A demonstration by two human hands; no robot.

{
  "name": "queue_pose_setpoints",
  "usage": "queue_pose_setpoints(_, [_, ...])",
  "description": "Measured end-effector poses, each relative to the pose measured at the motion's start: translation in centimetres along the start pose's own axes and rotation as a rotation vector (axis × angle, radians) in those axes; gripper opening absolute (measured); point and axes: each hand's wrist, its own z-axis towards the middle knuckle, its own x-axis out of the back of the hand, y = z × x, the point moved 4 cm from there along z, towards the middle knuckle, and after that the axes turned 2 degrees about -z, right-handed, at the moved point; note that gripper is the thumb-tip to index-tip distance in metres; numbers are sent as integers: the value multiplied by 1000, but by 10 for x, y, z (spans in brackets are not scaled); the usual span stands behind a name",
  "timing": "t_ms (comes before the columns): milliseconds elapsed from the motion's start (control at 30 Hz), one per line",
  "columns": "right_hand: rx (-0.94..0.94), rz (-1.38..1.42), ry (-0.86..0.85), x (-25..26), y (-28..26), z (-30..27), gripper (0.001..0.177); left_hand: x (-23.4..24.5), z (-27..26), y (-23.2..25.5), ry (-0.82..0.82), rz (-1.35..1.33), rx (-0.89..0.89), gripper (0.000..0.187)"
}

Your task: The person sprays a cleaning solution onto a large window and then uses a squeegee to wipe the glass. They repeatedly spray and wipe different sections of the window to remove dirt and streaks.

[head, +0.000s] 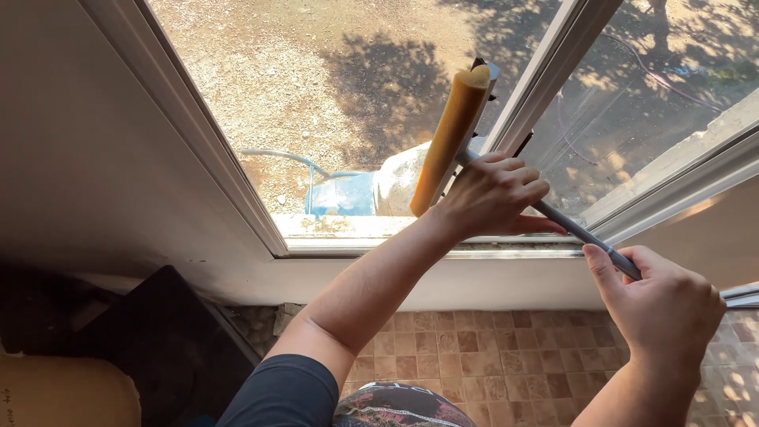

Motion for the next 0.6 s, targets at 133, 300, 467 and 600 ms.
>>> queue_pose_setpoints(133, [-15,2,9,2,6,-1,53,-6,4,3,35,21,-18,56])
queue_pose_setpoints(300, [-59,12,-24,5,12,-4,57,-17,6,6,-4,-11,-4,55])
queue_pose_setpoints(467, [-74,-36,1,14,22,-11,51,-41,8,12,-25,-86,-17,56])
queue_pose_setpoints(600, [-33,-65,66,11,28,-15,46,-48,8,13,-31,-101,-16,54])
